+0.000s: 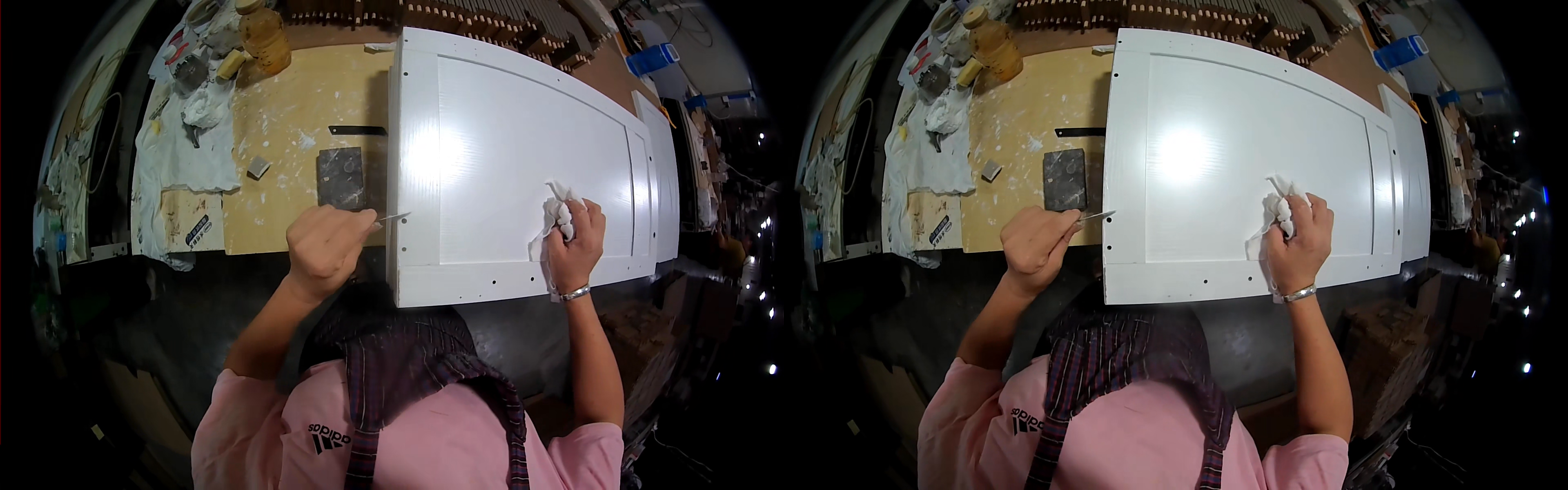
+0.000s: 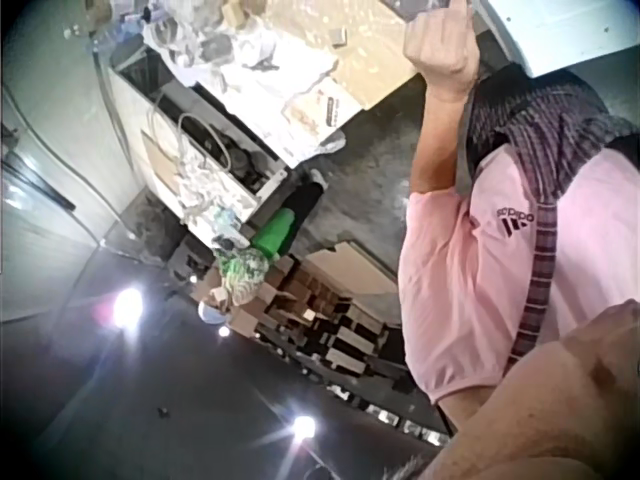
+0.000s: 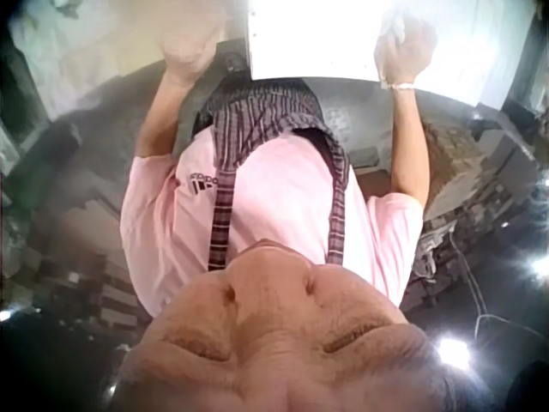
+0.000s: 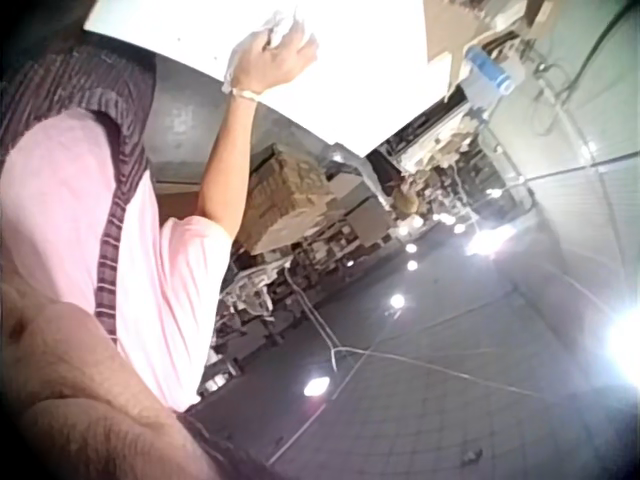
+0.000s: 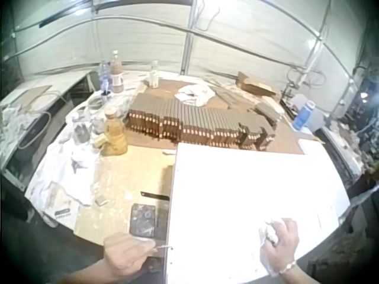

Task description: The person sands the surface and edges of a white wood panel with a sanding block, wipes it with a cloth, and applies a substance to small holes on the edge using a spatula.

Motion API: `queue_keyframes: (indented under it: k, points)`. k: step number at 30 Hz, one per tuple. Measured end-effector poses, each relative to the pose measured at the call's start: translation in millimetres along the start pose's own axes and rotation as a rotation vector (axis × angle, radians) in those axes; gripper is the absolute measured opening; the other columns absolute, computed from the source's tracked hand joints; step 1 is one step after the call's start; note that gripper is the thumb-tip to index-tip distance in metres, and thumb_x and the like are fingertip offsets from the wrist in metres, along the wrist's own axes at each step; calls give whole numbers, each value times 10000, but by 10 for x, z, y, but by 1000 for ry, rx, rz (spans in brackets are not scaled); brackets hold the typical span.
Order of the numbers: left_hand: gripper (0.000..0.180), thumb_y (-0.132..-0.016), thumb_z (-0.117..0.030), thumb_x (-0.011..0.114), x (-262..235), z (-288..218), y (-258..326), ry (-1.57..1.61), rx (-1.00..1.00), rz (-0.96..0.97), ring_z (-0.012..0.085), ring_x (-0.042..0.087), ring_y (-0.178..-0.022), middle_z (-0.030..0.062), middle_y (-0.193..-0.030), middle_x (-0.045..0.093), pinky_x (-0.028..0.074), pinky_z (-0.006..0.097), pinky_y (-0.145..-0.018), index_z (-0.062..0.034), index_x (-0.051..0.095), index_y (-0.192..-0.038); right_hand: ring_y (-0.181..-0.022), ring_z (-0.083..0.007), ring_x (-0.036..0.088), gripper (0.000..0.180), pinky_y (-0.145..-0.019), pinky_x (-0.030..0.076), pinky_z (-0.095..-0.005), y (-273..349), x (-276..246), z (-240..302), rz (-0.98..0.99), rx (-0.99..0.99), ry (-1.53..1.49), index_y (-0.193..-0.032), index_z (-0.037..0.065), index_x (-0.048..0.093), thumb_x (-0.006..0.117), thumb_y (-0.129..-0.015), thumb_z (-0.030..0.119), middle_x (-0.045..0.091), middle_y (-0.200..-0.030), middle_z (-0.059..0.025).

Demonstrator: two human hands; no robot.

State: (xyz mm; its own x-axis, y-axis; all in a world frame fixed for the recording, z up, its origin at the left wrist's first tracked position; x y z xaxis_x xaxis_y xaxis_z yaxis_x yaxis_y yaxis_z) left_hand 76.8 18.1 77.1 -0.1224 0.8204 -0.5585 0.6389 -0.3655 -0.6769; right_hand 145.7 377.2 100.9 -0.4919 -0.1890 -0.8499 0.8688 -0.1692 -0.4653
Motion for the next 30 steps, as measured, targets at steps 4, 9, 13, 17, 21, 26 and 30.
queue_keyframes:
  k: [4, 9, 13, 17, 21, 26, 30]
  points:
    - [242, -709, 45, 722, -6, 111, -22, -61, -7, -46, 280, 598, -609, 94, -751, 655, 423, 370, -540, -9, 726, -944, -959, -339, 580, 397, -813, 505, -419, 5, 17, -7, -3, -16, 11, -1070, 64, 671, 628, -677, 31, 623, -1133, -149]
    - [289, -686, 31, 776, -31, 1, -27, -34, 46, 33, 286, 603, -644, 110, -798, 671, 442, 366, -576, -17, 744, -970, -954, -338, 577, 395, -805, 504, -420, 18, 17, -47, -20, -37, 30, -1071, 67, 668, 627, -679, 37, 621, -1127, -147]
    - [313, -683, 30, 775, -47, 51, -27, -56, 9, 37, 277, 607, -697, 92, -831, 667, 448, 369, -612, -33, 752, -988, -948, -329, 574, 395, -799, 502, -416, 1, 8, 1, -9, -14, -1, -1070, 68, 669, 625, -678, 36, 622, -1123, -139]
    - [316, -689, 39, 772, -7, 46, -2, -46, 4, 31, 277, 601, -734, 88, -854, 669, 453, 361, -637, -37, 754, -996, -949, -325, 573, 390, -799, 502, -413, -10, 5, 6, -17, -19, 12, -1066, 64, 671, 624, -679, 38, 623, -1126, -131]
    - [290, -714, 39, 772, -15, 140, -5, -77, -87, -16, 277, 593, -750, 98, -874, 666, 460, 357, -651, -32, 751, -994, -951, -323, 574, 379, -799, 503, -413, -16, -5, 8, 4, 1, 9, -1057, 66, 671, 623, -682, 42, 623, -1128, -131]
    - [277, -711, 22, 777, 4, 28, -18, 10, -86, -5, 264, 583, -749, 66, -846, 658, 463, 367, -657, -54, 755, -977, -957, -322, 578, 369, -800, 505, -410, -3, -8, 14, -21, -11, 23, -1048, 67, 674, 622, -683, 46, 622, -1134, -130]
    - [240, -730, 37, 769, -3, 98, -8, -24, -171, -65, 285, 587, -728, 95, -841, 666, 470, 358, -649, -30, 751, -960, -952, -322, 578, 367, -798, 505, -412, 1, 1, -10, -7, -8, 18, -1046, 67, 675, 620, -684, 47, 622, -1134, -130]
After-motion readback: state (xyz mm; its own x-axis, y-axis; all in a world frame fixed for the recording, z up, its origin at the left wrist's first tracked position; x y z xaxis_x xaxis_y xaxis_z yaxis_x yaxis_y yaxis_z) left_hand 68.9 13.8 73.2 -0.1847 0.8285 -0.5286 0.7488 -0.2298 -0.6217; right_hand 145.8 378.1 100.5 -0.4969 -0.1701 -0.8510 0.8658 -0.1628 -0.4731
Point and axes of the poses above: each hand's wrist, its own y-axis away from the middle knuckle, its own x-axis out of the palm, z = x × y, the point moved 2 cm from there along -y, towards the middle knuckle
